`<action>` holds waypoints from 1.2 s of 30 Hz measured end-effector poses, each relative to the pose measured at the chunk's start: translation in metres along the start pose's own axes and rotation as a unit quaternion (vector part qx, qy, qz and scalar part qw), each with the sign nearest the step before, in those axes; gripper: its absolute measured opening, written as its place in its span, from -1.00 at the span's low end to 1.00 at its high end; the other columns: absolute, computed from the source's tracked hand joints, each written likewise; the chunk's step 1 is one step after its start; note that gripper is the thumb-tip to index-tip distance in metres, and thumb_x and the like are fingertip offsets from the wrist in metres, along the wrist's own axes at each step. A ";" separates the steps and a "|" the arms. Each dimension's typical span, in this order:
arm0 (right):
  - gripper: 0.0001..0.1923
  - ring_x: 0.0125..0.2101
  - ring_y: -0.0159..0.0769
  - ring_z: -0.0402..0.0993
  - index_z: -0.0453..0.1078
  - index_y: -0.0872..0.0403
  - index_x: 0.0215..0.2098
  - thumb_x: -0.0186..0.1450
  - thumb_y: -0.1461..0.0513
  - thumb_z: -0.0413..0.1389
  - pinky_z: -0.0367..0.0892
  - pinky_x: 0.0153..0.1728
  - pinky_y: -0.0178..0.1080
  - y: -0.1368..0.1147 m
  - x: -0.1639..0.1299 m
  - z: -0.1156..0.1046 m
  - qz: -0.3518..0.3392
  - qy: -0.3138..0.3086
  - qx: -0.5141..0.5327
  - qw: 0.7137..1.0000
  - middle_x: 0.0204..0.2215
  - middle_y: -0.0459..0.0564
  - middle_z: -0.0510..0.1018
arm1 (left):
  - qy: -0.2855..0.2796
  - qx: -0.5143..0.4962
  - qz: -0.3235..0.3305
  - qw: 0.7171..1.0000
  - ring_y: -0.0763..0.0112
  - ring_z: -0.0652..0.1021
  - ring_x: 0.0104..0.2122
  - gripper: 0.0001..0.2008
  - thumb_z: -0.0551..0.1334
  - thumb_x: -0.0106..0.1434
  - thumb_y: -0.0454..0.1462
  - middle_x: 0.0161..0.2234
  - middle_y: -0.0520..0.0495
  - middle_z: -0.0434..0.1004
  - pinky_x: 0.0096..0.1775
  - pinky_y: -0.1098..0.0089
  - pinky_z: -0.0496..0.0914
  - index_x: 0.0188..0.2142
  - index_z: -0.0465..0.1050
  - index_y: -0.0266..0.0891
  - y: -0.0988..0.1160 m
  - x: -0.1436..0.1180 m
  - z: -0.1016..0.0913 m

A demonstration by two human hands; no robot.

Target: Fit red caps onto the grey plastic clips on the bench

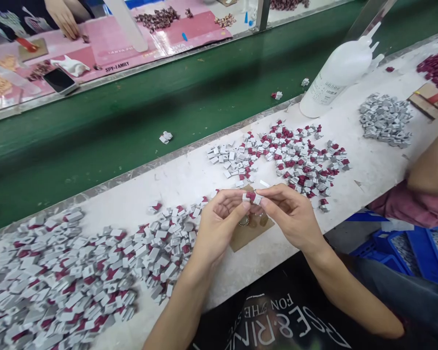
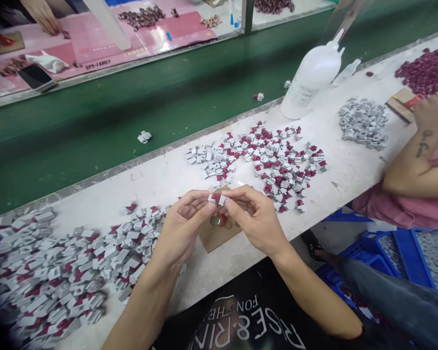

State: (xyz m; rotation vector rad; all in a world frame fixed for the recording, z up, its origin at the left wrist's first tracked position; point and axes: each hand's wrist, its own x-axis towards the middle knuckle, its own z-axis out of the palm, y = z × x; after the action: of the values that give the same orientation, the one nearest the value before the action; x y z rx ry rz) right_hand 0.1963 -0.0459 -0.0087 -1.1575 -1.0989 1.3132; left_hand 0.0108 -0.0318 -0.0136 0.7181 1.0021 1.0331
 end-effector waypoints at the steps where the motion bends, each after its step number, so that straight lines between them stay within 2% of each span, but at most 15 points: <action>1: -0.86 -0.26 -0.24 0.86 0.74 -0.06 -0.02 0.52 0.09 0.42 0.80 -0.22 -0.24 0.000 0.000 -0.001 0.001 -0.004 0.000 1.000 -0.22 -0.05 0.84 | -0.004 0.006 0.001 1.000 0.39 0.74 -0.24 -0.75 0.66 0.31 -0.16 -0.20 -0.09 0.82 -0.12 0.43 0.64 -0.10 0.78 -0.19 0.000 0.000 0.000; 6: -0.84 -0.32 -0.25 0.83 0.74 -0.06 -0.06 0.51 0.06 0.44 0.78 -0.27 -0.23 -0.003 0.001 -0.003 0.015 -0.026 -0.003 1.000 -0.25 -0.06 0.82 | -0.026 0.030 -0.002 0.999 0.31 0.73 -0.31 -0.74 0.66 0.30 -0.16 -0.30 -0.08 0.80 -0.21 0.34 0.64 -0.14 0.74 -0.21 0.004 0.000 0.002; 10: -0.82 -0.33 -0.24 0.81 0.71 -0.08 -0.06 0.52 0.02 0.41 0.78 -0.27 -0.18 -0.007 0.000 -0.001 0.004 -0.005 -0.024 1.000 -0.27 -0.07 0.80 | -0.027 0.054 -0.006 0.998 0.27 0.73 -0.30 -0.73 0.63 0.33 -0.12 -0.28 -0.08 0.78 -0.19 0.29 0.65 -0.11 0.71 -0.18 0.008 -0.001 0.002; 15: -0.84 -0.32 -0.22 0.80 0.68 -0.08 -0.06 0.55 0.04 0.38 0.76 -0.24 -0.14 -0.006 -0.007 -0.010 -0.022 0.046 -0.078 0.996 -0.21 -0.04 0.80 | 0.063 0.108 0.048 0.991 0.30 0.71 -0.19 -0.69 0.69 0.23 -0.14 -0.18 -0.09 0.78 -0.06 0.31 0.64 -0.14 0.73 -0.16 0.010 0.002 -0.019; 17: -0.89 -0.28 -0.19 0.81 0.68 -0.08 -0.04 0.56 0.09 0.35 0.76 -0.19 -0.12 0.000 -0.014 -0.015 -0.016 0.024 -0.126 0.992 -0.20 -0.04 0.80 | 0.093 0.106 0.059 0.988 0.33 0.69 -0.22 -0.70 0.69 0.22 -0.17 -0.20 -0.07 0.76 -0.07 0.33 0.63 -0.13 0.74 -0.16 0.010 0.002 -0.030; 19: -0.91 -0.21 -0.15 0.82 0.69 -0.09 -0.02 0.56 0.14 0.34 0.75 -0.14 -0.10 0.007 -0.023 -0.019 -0.014 -0.029 -0.194 0.981 -0.17 -0.03 0.81 | 0.110 0.094 0.065 0.987 0.35 0.68 -0.25 -0.72 0.68 0.23 -0.19 -0.22 -0.05 0.75 -0.09 0.34 0.63 -0.13 0.74 -0.16 0.010 0.001 -0.037; 22: -0.89 -0.18 -0.13 0.81 0.69 -0.09 0.01 0.58 0.18 0.30 0.73 -0.13 -0.09 0.017 -0.033 -0.022 -0.033 -0.086 -0.272 0.958 -0.13 -0.02 0.83 | 0.118 0.080 0.068 0.987 0.37 0.68 -0.26 -0.73 0.67 0.24 -0.22 -0.21 -0.05 0.75 -0.09 0.34 0.63 -0.13 0.73 -0.16 0.007 -0.002 -0.041; 26: -0.86 -0.14 -0.10 0.82 0.66 -0.10 0.07 0.61 0.19 0.25 0.74 -0.11 -0.08 0.024 -0.037 -0.025 -0.045 -0.109 -0.315 0.942 -0.09 -0.01 0.83 | 0.118 0.082 0.054 0.988 0.34 0.68 -0.28 -0.67 0.70 0.19 -0.17 -0.21 -0.05 0.75 -0.07 0.28 0.64 -0.14 0.71 -0.15 0.002 -0.005 -0.038; 30: -0.84 -0.08 -0.07 0.84 0.64 -0.11 0.09 0.63 0.19 0.22 0.77 -0.11 -0.09 0.026 -0.036 -0.026 -0.030 -0.129 -0.317 0.939 -0.05 0.00 0.83 | 0.115 0.083 0.055 0.988 0.30 0.69 -0.27 -0.66 0.70 0.20 -0.13 -0.22 -0.05 0.75 -0.05 0.24 0.64 -0.14 0.70 -0.14 0.000 -0.007 -0.037; 36: -0.86 -0.11 -0.08 0.84 0.64 -0.12 0.06 0.63 0.19 0.22 0.76 -0.12 -0.09 0.027 -0.036 -0.023 -0.044 -0.120 -0.333 0.934 -0.09 -0.02 0.84 | 0.107 0.082 0.068 0.988 0.32 0.69 -0.28 -0.69 0.69 0.22 -0.16 -0.26 -0.03 0.74 -0.06 0.25 0.64 -0.15 0.70 -0.14 -0.004 -0.006 -0.037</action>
State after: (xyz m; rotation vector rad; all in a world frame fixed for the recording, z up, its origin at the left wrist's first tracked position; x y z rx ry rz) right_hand 0.2167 -0.0836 -0.0360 -1.4261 -1.8462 1.0497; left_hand -0.0225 -0.0380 -0.0291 0.8320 1.2493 1.1738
